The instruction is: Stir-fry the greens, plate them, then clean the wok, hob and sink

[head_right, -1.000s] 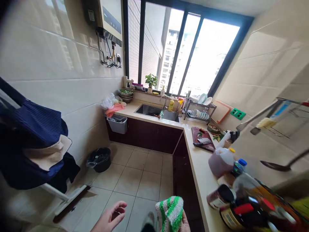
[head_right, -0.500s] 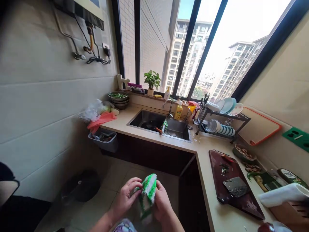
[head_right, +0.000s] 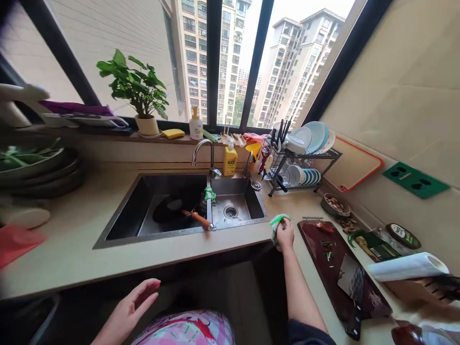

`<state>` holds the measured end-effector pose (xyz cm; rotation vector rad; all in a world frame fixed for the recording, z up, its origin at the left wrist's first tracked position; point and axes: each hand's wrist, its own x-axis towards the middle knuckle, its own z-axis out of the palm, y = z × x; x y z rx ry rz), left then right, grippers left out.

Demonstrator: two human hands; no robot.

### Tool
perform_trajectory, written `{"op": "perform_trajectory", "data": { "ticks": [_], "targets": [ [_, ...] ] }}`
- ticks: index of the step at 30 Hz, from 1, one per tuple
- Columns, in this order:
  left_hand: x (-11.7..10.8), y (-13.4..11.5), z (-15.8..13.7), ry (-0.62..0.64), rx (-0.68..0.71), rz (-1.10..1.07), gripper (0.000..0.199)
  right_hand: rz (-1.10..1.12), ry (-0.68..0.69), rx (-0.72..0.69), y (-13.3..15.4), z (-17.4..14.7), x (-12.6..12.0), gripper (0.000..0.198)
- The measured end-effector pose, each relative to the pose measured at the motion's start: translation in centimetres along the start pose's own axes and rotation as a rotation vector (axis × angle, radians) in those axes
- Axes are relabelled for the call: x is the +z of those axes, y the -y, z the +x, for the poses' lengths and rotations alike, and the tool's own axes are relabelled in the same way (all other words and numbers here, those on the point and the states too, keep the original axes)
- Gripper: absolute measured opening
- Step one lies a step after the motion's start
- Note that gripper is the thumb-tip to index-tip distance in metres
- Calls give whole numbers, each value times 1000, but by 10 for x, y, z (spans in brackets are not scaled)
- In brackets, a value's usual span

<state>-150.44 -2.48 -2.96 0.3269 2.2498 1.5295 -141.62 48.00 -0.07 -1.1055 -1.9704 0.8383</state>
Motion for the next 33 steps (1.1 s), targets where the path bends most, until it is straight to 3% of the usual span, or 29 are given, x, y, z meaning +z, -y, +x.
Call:
{"op": "perform_trajectory", "data": {
  "ticks": [2,5,8,12,14,16,18,20,23,25,27,29,33],
  "targets": [
    [-19,0,34,56,-41,22,41,-98,4,66,-13,8,27,33],
    [-29,0,75,110,-99,71,43,-205,13,124,-36,-14,70,31],
    [-20,-6,105,156,-160,83,42,-312,6,5,-61,-23,96,34],
    [13,-49,159,294,-72,94,34,-429,-2,-205,-77,30,117,36],
    [44,-89,203,392,69,176,26,-512,79,-264,-73,71,132,40],
    [90,-135,256,455,246,309,24,-584,189,-291,-64,108,150,44],
    [151,-179,317,484,468,473,30,-606,280,-320,-58,135,166,47],
    [220,-214,376,494,628,682,50,-599,330,-378,-60,150,177,48],
    [317,-243,452,502,663,845,79,-593,358,-471,-71,157,183,50],
    [362,-250,486,561,660,871,90,-584,334,-494,-79,156,183,51],
    [389,-251,507,643,664,895,92,-574,317,-494,-86,153,183,52],
    [398,-249,516,703,666,913,90,-545,314,-488,-90,152,183,52],
    [377,-231,511,702,652,920,87,-391,303,-497,-93,164,191,48]
  ]
}}
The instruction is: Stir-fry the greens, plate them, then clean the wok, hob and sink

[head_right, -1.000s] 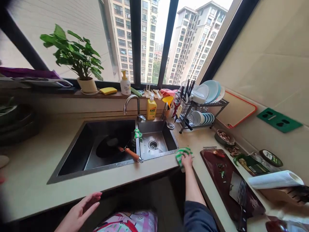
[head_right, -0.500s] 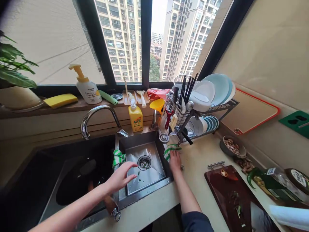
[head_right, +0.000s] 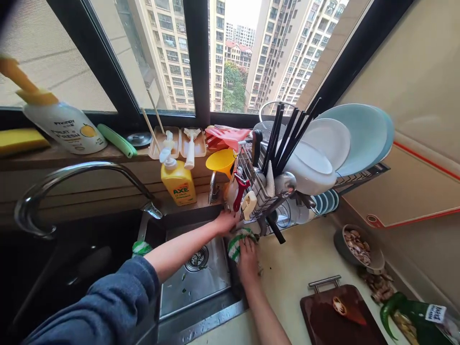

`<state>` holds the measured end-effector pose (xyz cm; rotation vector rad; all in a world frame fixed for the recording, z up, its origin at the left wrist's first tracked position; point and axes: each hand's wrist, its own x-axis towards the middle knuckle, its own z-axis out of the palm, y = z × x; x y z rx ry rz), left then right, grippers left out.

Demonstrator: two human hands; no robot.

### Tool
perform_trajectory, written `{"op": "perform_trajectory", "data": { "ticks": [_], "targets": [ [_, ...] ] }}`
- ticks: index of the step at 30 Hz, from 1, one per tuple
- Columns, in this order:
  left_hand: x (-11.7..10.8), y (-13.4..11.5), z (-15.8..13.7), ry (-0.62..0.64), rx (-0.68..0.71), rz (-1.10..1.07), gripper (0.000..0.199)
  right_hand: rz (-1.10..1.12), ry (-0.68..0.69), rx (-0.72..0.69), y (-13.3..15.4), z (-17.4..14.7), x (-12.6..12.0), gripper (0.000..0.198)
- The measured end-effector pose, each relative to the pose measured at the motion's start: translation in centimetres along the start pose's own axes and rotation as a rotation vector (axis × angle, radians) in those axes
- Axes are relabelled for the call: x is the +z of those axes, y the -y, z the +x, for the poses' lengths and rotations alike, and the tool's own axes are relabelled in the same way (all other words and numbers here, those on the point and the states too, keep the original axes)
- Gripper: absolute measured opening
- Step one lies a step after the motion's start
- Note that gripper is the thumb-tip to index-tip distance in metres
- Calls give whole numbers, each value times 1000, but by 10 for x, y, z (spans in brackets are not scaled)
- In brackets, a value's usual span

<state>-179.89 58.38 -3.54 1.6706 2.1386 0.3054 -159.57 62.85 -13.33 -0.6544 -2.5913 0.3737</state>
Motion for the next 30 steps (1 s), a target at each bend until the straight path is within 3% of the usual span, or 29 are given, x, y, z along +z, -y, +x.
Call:
{"op": "perform_trajectory", "data": {
  "ticks": [3,6,9,12,14,16,21,23,26,30],
  "targets": [
    [20,17,-31,-100,-95,-130,83,65,-28,18,3,37,8,43],
    [51,35,-56,-180,-240,-252,69,77,17,12,14,94,17,47],
    [82,55,-74,-166,-368,-276,59,80,98,-65,24,146,25,50],
    [106,80,-93,-115,-525,-274,51,103,146,-103,22,159,31,52],
    [119,91,-104,-55,-599,-259,47,120,181,-109,16,139,28,54],
    [130,92,-112,21,-584,-248,44,135,215,-110,8,99,15,56],
    [153,46,-111,216,-231,-241,64,152,205,-52,0,-40,-39,61],
    [161,23,-107,268,-121,-223,61,137,162,8,5,-93,-56,64],
    [172,0,-103,312,-81,-170,42,117,85,123,31,-158,-68,65],
    [178,0,-102,405,-174,-92,33,178,113,169,100,-210,-60,69]
  ]
}}
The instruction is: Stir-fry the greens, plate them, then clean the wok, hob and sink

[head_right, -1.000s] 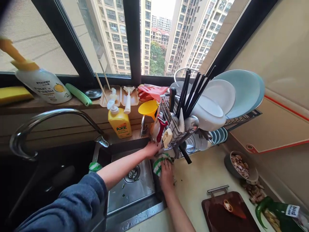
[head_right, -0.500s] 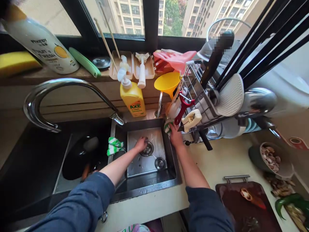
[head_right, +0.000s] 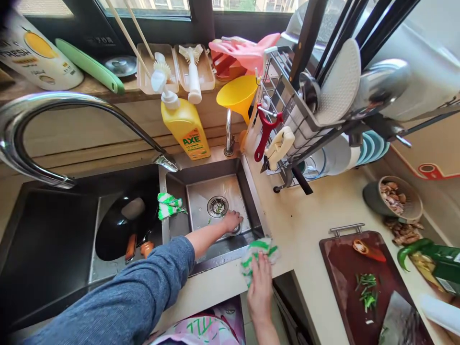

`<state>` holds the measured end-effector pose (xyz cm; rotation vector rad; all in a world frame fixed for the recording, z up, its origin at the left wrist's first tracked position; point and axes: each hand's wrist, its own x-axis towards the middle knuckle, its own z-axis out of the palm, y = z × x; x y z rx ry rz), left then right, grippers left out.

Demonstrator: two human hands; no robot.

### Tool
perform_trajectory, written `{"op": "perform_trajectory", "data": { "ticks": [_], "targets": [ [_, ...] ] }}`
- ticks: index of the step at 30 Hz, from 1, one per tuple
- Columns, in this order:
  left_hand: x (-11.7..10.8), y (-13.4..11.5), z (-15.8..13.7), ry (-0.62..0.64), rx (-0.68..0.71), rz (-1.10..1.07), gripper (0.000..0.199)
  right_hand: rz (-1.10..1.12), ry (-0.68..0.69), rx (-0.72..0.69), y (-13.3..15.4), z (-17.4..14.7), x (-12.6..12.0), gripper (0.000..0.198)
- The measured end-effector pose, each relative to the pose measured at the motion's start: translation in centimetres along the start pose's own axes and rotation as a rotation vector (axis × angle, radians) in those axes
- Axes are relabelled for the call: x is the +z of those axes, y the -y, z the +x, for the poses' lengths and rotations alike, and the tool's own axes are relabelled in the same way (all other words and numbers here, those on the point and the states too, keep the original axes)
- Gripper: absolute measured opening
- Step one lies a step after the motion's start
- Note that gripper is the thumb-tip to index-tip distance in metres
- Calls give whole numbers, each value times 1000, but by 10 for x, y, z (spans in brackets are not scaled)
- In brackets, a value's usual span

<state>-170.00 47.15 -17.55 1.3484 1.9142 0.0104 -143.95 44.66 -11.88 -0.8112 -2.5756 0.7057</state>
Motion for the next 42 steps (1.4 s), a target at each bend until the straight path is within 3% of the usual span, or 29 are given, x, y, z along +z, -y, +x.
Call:
{"op": "perform_trajectory", "data": {
  "ticks": [3,6,11,13,14,17,20,22,24,26,29,31,33,35,38,42],
  "targets": [
    [-8,19,-8,89,-121,28,28,57,83,-23,47,-18,24,71],
    [-30,42,-28,78,-202,42,27,28,105,-55,82,-21,40,72],
    [-84,66,-66,-139,-245,54,24,169,76,-398,128,-9,57,47],
    [-106,67,-80,-239,-247,57,21,309,96,-437,137,6,57,36],
    [-116,64,-86,-290,-243,61,19,371,80,-391,134,16,51,34],
    [-146,44,-96,-447,-201,91,18,451,-103,-104,90,57,9,37],
    [-173,11,-80,-574,-108,133,18,342,-336,166,2,105,-45,37],
    [-190,-13,-55,-623,-45,146,21,166,-439,231,-55,129,-68,37],
    [-203,-33,-25,-650,-5,138,26,-23,-436,182,-91,138,-71,37],
    [-209,-49,1,-666,8,111,29,-151,-369,81,-104,131,-55,37],
    [-208,-57,18,-672,8,50,30,-187,-241,-89,-95,112,-28,39],
    [-201,-48,11,-664,7,3,50,-129,-186,-174,-86,103,-25,41],
    [-191,-24,-13,-654,-9,-47,62,-36,-146,-230,-81,95,-32,42],
    [-175,15,-57,-689,13,-131,56,41,-58,-284,-78,83,-40,44],
    [-134,80,-165,-859,-12,-345,39,70,182,-446,-59,49,-38,51],
    [-45,133,-339,-1118,-525,-688,31,104,496,-779,3,6,4,52]
  ]
}}
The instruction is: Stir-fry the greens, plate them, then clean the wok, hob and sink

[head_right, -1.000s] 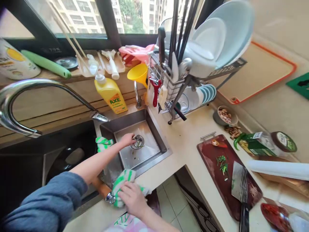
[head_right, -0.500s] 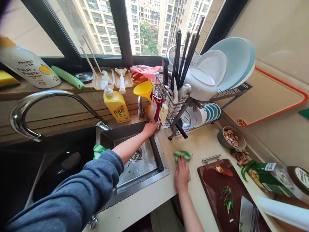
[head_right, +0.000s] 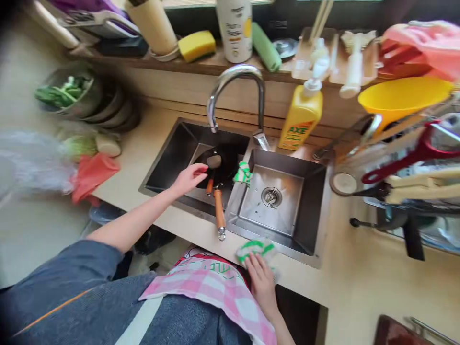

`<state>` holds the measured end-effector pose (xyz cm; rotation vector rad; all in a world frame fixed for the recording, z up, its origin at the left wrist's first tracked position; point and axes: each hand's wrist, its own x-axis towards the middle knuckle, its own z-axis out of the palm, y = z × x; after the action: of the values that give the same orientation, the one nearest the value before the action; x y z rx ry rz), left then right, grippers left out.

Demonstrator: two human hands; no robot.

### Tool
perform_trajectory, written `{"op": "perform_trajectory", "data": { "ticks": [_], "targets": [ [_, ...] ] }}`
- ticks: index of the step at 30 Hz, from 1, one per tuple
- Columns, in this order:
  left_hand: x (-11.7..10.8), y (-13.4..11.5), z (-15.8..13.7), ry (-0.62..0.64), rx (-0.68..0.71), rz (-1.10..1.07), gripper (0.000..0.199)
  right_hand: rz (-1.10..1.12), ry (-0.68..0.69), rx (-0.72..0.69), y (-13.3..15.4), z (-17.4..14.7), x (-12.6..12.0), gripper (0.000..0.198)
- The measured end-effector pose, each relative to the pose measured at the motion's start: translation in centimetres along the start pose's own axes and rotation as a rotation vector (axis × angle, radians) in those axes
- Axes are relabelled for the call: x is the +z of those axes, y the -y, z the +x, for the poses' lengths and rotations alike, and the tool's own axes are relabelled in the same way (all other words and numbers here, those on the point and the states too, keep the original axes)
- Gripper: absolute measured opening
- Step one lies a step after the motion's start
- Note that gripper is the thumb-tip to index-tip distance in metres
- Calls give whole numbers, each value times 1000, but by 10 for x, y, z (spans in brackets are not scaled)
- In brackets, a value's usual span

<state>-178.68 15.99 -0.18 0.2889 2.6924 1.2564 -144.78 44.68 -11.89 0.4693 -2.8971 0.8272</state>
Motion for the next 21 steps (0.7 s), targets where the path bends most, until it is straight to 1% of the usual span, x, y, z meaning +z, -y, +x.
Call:
{"op": "perform_trajectory", "data": {
  "ticks": [1,2,3,4,5,7,9,10,12,14,16,18,20,21],
  "targets": [
    [-30,24,-27,-88,-108,-5,31,5,46,-77,13,17,15,51],
    [-56,46,-55,-161,-203,-5,33,9,87,-151,25,37,29,50],
    [-76,66,-83,-219,-284,-23,35,14,119,-221,37,59,43,50],
    [-93,85,-111,-264,-354,-49,38,22,145,-276,48,81,56,49],
    [-105,101,-138,-302,-423,-79,41,31,168,-313,61,105,69,49],
    [-119,128,-185,-332,-552,-148,46,49,214,-330,92,154,91,48],
    [-125,150,-219,-322,-643,-219,49,64,276,-312,131,204,111,49],
    [-127,160,-230,-304,-662,-245,49,72,307,-309,150,227,120,49],
    [-131,174,-241,-255,-649,-279,45,87,346,-302,185,264,136,48],
    [-137,183,-238,-188,-600,-292,37,108,345,-272,204,281,145,48],
    [-142,186,-226,-117,-539,-289,30,134,282,-187,205,275,146,51],
    [-145,182,-204,-39,-460,-260,25,158,147,-61,196,256,136,54],
    [-142,167,-175,64,-318,-218,23,183,-18,69,185,239,119,51],
    [-139,156,-158,130,-215,-196,24,200,-93,122,181,235,107,47]
  ]
}}
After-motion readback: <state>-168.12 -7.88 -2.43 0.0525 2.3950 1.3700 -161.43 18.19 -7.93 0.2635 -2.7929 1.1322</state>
